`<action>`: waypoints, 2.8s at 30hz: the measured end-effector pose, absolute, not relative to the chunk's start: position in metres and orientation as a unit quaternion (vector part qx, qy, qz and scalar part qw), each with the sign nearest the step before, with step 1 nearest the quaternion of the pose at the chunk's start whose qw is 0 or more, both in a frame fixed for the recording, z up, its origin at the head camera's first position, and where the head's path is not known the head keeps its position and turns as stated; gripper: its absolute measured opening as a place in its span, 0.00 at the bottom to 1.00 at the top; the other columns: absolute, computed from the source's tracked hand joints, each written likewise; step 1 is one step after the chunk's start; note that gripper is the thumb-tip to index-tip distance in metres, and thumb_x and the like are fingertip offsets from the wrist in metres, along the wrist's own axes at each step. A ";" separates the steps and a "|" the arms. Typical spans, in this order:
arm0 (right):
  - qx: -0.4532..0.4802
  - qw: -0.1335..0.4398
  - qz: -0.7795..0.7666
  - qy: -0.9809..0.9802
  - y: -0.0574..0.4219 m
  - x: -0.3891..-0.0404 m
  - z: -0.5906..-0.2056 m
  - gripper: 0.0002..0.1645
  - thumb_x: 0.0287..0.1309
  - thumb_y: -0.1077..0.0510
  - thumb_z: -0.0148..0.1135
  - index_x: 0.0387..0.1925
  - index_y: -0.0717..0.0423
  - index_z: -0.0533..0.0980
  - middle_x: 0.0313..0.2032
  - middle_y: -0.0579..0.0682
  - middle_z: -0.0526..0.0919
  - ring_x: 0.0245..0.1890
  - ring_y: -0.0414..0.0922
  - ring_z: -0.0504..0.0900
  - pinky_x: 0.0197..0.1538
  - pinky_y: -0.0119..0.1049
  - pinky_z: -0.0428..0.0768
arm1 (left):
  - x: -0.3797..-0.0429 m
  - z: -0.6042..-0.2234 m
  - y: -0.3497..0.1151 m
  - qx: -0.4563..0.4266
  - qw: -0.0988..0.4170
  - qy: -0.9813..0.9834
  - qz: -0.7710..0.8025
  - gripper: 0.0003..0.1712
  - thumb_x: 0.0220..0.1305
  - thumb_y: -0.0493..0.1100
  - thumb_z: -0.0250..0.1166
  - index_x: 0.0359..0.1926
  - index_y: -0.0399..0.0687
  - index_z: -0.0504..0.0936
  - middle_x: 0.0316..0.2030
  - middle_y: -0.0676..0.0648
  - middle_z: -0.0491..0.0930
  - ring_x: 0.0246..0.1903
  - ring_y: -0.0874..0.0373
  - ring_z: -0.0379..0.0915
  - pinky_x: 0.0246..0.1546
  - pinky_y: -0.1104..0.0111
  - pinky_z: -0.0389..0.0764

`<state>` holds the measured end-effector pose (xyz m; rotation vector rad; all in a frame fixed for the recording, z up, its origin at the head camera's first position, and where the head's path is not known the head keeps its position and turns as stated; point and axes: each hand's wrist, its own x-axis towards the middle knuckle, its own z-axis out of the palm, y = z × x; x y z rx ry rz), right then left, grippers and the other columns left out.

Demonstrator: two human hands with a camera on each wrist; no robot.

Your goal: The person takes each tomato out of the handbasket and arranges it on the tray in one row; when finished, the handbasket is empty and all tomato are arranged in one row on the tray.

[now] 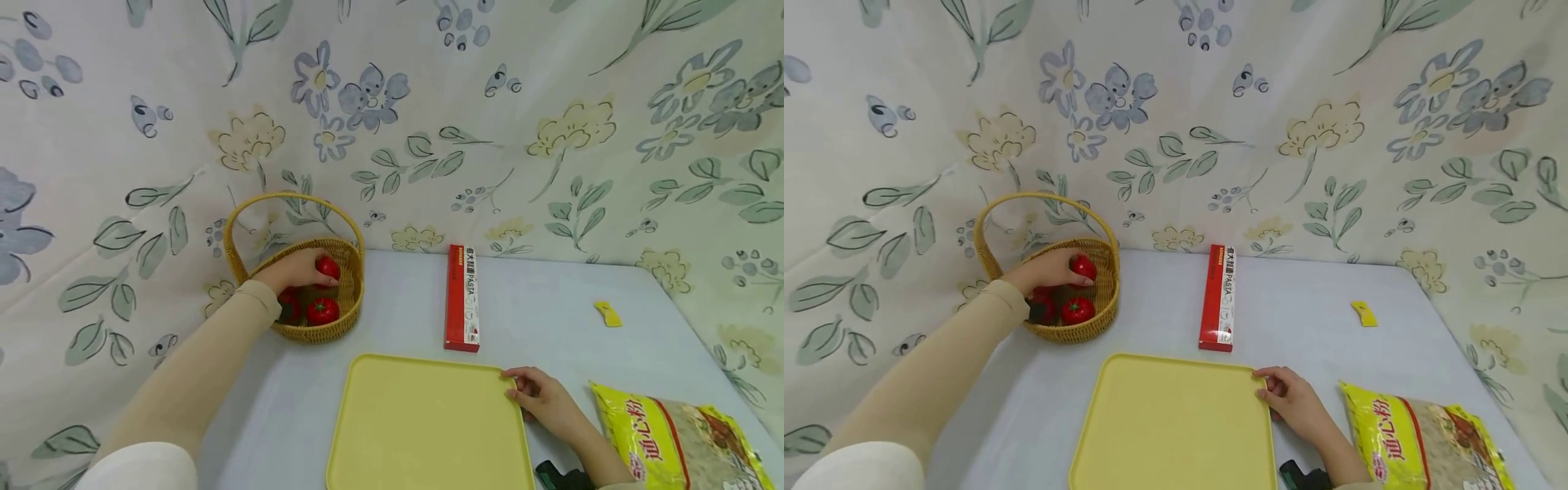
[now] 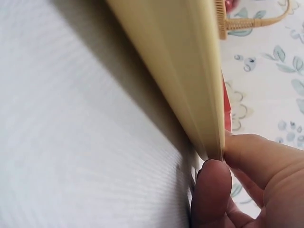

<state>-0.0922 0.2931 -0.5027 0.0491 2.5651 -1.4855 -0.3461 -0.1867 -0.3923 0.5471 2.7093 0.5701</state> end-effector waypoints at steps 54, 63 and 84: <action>-0.032 0.068 -0.494 0.866 0.291 -0.090 -0.502 0.20 0.66 0.63 0.71 0.58 0.60 0.81 0.39 0.51 0.72 0.26 0.41 0.74 0.27 0.34 0.80 | -0.158 -0.463 -0.134 0.305 0.123 0.905 0.270 0.42 0.55 0.50 0.84 0.69 0.54 0.78 0.56 0.50 0.76 0.59 0.47 0.73 0.57 0.50 0.81; -0.022 0.065 -0.508 0.859 0.293 -0.089 -0.506 0.21 0.66 0.62 0.71 0.59 0.61 0.80 0.39 0.52 0.72 0.28 0.42 0.74 0.27 0.35 0.80 | -0.157 -0.463 -0.133 0.300 0.100 0.916 0.248 0.47 0.54 0.52 0.84 0.73 0.53 0.74 0.58 0.45 0.77 0.60 0.44 0.72 0.60 0.47 0.78; -0.023 0.059 -0.514 0.855 0.298 -0.094 -0.503 0.21 0.66 0.63 0.71 0.59 0.62 0.80 0.40 0.53 0.72 0.29 0.42 0.75 0.27 0.35 0.81 | -0.167 -0.440 -0.145 0.303 0.111 0.893 0.313 0.60 0.56 0.50 0.83 0.82 0.52 0.58 0.66 0.40 0.72 0.61 0.45 0.72 0.59 0.46 0.78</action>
